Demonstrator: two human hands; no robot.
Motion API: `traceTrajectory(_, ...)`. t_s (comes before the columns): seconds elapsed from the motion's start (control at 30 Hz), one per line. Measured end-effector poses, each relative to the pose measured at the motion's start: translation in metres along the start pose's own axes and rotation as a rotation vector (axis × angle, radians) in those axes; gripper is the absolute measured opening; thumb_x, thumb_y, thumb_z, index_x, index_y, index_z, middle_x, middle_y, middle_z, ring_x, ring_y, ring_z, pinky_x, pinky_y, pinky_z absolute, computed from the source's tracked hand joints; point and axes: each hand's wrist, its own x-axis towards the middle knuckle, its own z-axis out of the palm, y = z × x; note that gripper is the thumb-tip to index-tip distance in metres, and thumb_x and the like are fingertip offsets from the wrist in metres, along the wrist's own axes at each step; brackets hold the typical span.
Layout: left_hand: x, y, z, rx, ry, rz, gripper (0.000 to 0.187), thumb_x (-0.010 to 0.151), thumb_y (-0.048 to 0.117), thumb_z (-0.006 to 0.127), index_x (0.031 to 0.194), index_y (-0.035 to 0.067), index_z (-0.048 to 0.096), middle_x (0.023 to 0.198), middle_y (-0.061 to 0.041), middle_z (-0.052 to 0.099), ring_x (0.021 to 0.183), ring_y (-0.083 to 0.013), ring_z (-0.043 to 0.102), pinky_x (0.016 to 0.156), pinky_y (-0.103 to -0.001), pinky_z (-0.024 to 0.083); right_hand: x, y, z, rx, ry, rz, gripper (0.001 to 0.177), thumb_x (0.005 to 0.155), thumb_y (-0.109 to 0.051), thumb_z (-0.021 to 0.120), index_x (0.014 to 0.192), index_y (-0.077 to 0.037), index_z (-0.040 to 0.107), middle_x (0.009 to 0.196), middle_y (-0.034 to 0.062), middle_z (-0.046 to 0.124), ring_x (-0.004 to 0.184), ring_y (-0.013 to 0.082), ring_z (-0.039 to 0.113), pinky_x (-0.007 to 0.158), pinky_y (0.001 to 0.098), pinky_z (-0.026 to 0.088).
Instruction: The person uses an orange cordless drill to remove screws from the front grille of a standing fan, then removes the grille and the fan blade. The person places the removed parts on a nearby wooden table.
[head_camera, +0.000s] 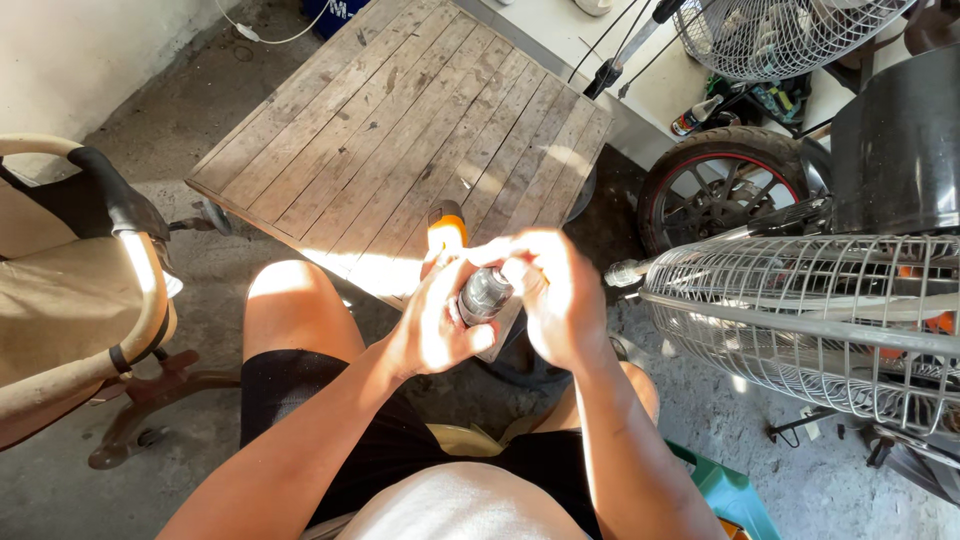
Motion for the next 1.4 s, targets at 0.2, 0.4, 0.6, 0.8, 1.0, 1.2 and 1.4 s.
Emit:
traceTrajectory(0.2,-0.003,0.005,0.01,0.014,-0.005,-0.001,0.064,0.07,0.02,0.077,0.13,0.008,0.059,0.118,-0.014,0.062,0.114,-0.036,0.058,0.103,-0.045,0.042,-0.016,0.005,-0.012,-0.029,-0.119,0.057,0.022,0.108,-0.015,0.053,0.118,0.002,0.063,0.142,0.021,0.065,0.125,0.0254,0.066,0.117,0.0374,0.044)
traceTrajectory(0.4,0.003,0.011,0.013,0.08,-0.053,0.165,0.063,0.073,0.033,0.078,0.126,0.007,0.057,0.114,-0.013,0.059,0.11,-0.0343,0.057,0.107,-0.046,0.04,-0.029,0.031,-0.032,0.632,-0.133,0.243,0.015,0.11,-0.01,0.057,0.111,0.003,0.064,0.131,0.0173,0.065,0.123,0.0224,0.057,0.108,0.0372,0.044)
traceTrajectory(0.6,0.011,0.022,0.017,0.017,-0.073,0.214,0.062,0.075,0.031,0.075,0.13,0.006,0.061,0.12,-0.011,0.063,0.111,-0.0343,0.058,0.105,-0.048,0.041,-0.044,0.022,-0.031,0.292,-0.05,0.153,0.015,0.111,-0.012,0.052,0.106,-0.001,0.061,0.114,0.0063,0.067,0.098,0.0114,0.057,0.092,0.0284,0.049)
traceTrajectory(0.8,0.014,0.023,0.026,-0.011,-0.04,0.218,0.045,0.071,0.017,0.076,0.113,0.007,0.06,0.125,-0.014,0.064,0.11,-0.0333,0.059,0.098,-0.046,0.046,-0.035,0.013,-0.032,0.288,-0.022,0.121,0.017,0.113,-0.008,0.048,0.107,0.001,0.062,0.114,0.0041,0.068,0.1,0.0095,0.058,0.093,0.0263,0.048)
traceTrajectory(1.0,0.016,0.026,0.028,-0.325,-0.135,-0.337,0.045,0.079,0.011,0.075,0.121,0.009,0.062,0.084,-0.01,0.066,0.065,-0.0238,0.059,0.062,-0.038,0.05,-0.033,0.032,-0.033,0.288,-0.072,0.173,0.032,0.11,-0.009,0.051,0.141,0.001,0.054,0.134,0.0092,0.062,0.119,0.0133,0.057,0.108,0.0304,0.045)
traceTrajectory(1.2,0.024,0.034,0.014,-0.256,-0.114,0.01,0.022,0.092,0.017,0.076,0.107,0.004,0.067,0.087,-0.007,0.068,0.078,-0.017,0.063,0.074,-0.033,0.053,-0.038,0.054,-0.036,0.567,-0.14,0.151,0.102,0.07,-0.008,0.073,0.163,-0.003,0.03,0.166,0.0156,0.038,0.156,0.028,0.034,0.131,0.042,0.023)
traceTrajectory(1.4,0.034,0.05,0.01,-0.364,-0.066,-0.061,0.028,0.087,0.018,0.071,0.111,0.004,0.065,0.093,-0.005,0.069,0.083,-0.0153,0.067,0.079,-0.031,0.056,-0.045,0.084,-0.018,-0.796,-0.311,0.0,0.085,0.076,-0.019,0.082,0.15,-0.018,0.04,0.152,0.0066,0.047,0.148,0.0271,0.035,0.125,0.0497,0.028)
